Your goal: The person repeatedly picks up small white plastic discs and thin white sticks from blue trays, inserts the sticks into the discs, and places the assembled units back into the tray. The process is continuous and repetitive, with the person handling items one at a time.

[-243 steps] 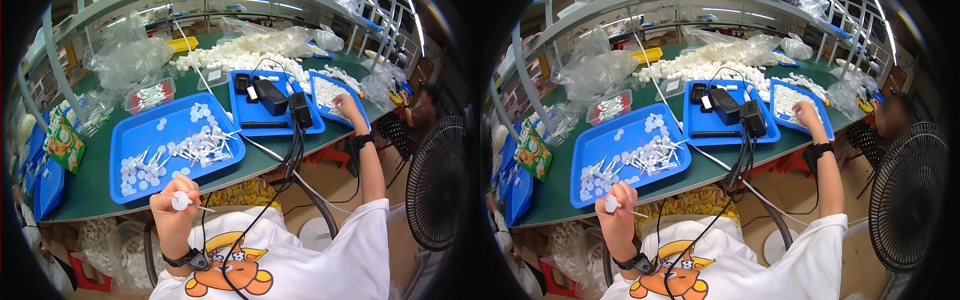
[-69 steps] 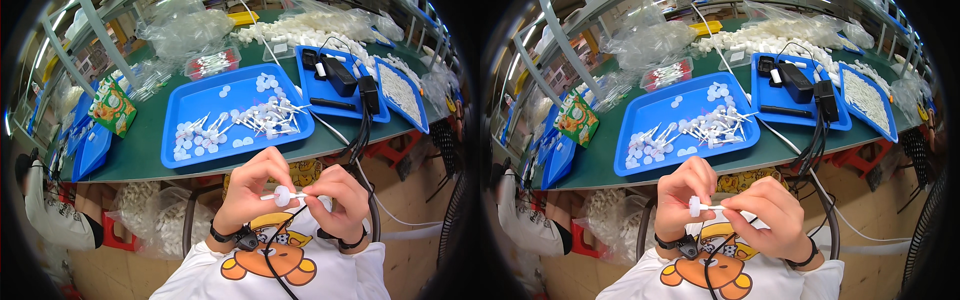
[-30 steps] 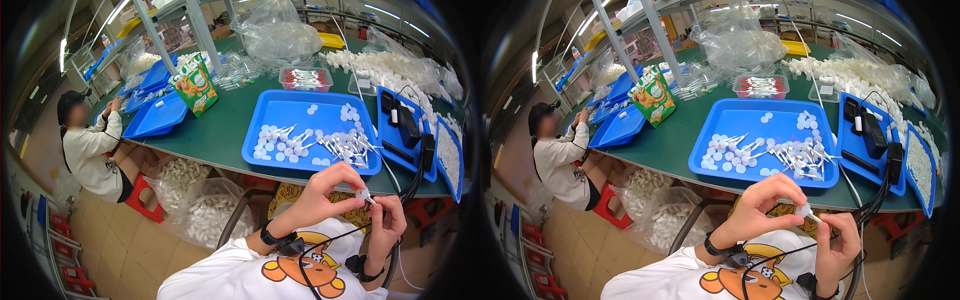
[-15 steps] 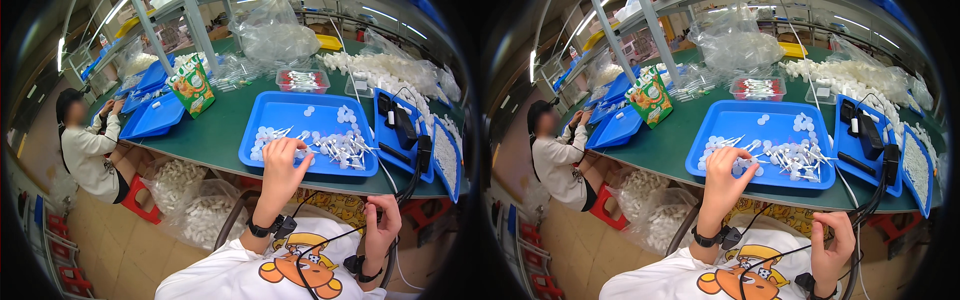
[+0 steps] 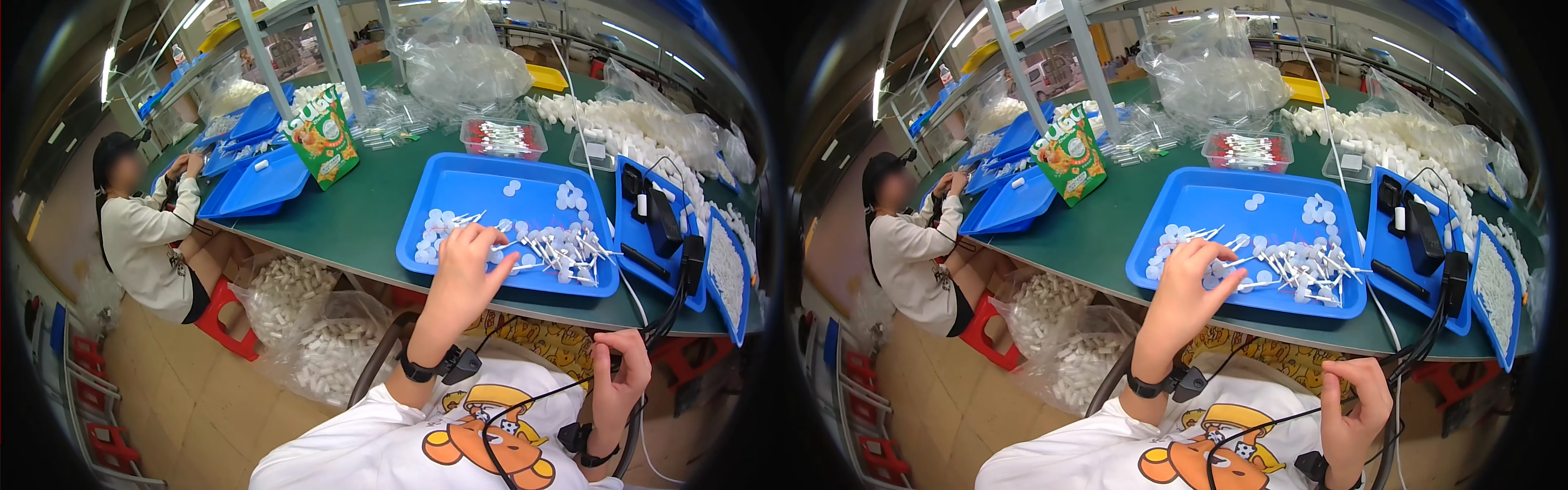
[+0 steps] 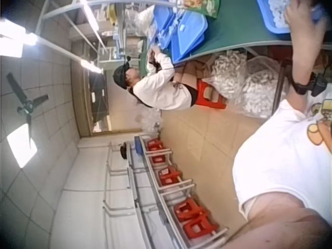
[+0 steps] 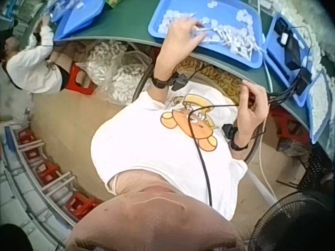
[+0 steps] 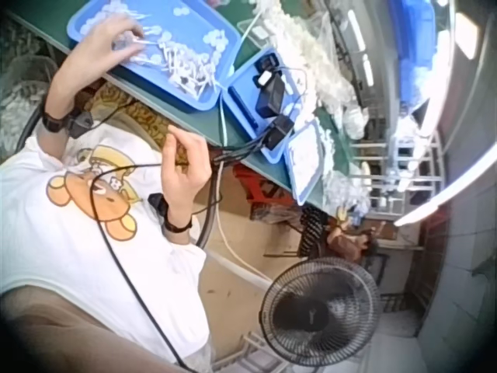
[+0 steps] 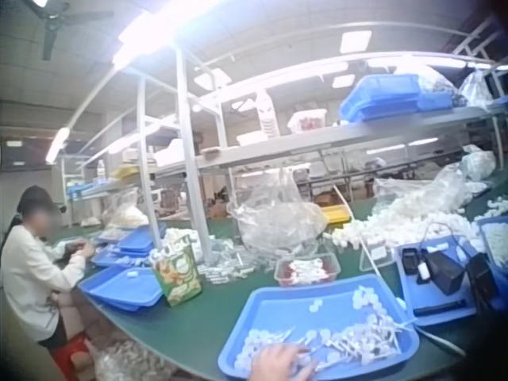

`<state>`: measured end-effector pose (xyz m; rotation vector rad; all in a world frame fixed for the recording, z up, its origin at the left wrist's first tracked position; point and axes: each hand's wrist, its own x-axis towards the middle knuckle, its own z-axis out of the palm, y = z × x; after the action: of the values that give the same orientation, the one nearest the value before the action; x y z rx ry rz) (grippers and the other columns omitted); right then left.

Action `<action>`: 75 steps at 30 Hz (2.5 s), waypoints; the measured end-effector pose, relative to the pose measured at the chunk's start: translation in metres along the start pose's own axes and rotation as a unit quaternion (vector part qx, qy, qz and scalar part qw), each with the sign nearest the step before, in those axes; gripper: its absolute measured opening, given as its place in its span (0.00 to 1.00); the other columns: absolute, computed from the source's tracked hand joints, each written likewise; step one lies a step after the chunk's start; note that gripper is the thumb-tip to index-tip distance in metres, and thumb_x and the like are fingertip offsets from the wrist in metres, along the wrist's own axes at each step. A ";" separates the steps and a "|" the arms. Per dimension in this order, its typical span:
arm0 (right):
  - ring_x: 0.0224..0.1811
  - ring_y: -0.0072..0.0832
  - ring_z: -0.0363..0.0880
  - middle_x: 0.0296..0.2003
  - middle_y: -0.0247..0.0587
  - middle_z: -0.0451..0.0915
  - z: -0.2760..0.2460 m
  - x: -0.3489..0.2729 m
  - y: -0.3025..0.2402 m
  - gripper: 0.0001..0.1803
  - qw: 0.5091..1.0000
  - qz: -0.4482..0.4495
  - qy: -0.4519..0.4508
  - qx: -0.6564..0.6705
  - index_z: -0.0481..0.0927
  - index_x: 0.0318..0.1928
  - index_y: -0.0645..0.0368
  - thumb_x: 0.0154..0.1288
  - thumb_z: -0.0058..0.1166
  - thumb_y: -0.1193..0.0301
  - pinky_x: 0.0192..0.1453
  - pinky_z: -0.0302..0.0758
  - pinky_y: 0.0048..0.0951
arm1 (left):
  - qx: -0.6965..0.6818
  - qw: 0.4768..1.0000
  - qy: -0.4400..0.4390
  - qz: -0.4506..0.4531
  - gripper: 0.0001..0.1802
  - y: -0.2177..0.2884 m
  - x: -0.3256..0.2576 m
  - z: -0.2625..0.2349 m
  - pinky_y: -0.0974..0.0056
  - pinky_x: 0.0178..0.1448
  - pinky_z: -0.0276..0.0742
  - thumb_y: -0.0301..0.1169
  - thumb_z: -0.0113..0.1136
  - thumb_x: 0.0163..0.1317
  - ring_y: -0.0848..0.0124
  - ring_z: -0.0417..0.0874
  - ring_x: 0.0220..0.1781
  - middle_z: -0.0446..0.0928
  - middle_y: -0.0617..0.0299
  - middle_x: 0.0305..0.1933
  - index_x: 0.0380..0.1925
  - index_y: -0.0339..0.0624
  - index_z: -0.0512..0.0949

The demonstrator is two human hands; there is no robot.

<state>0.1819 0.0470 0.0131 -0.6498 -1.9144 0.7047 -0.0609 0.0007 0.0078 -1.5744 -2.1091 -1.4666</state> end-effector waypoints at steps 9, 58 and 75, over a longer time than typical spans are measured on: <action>0.31 0.32 0.75 0.28 0.43 0.76 0.004 0.001 0.003 0.09 1.000 -0.003 -0.021 -0.004 0.79 0.34 0.65 0.50 0.55 0.86 0.38 0.70 0.26 | 0.209 0.976 0.054 -0.001 0.10 -0.060 0.033 -0.001 0.55 0.53 0.71 0.24 0.55 0.58 0.53 0.76 0.45 0.78 0.52 0.41 0.39 0.38 0.80; 0.36 0.45 0.82 0.31 0.55 0.82 -0.324 0.114 0.257 0.08 0.838 0.201 -0.050 -0.504 0.83 0.32 0.63 0.50 0.55 0.74 0.43 0.77 0.38 | 0.129 0.989 0.070 -0.009 0.03 -0.054 0.027 -0.008 0.57 0.39 0.73 0.21 0.54 0.58 0.51 0.79 0.33 0.77 0.46 0.31 0.32 0.33 0.76; 0.36 0.39 0.83 0.30 0.47 0.83 -0.299 0.114 0.252 0.07 0.827 0.233 -0.018 -0.511 0.84 0.30 0.58 0.48 0.62 0.70 0.42 0.78 0.36 | 0.032 0.998 -0.005 -0.055 0.27 -0.064 0.028 -0.012 0.62 0.41 0.72 0.13 0.45 0.50 0.67 0.72 0.32 0.71 0.56 0.31 0.54 0.37 0.70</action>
<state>0.4428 0.3599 0.0142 -1.8169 -2.1015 -0.1282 -0.1291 0.0111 -0.0082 -1.4696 -2.2579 -1.4098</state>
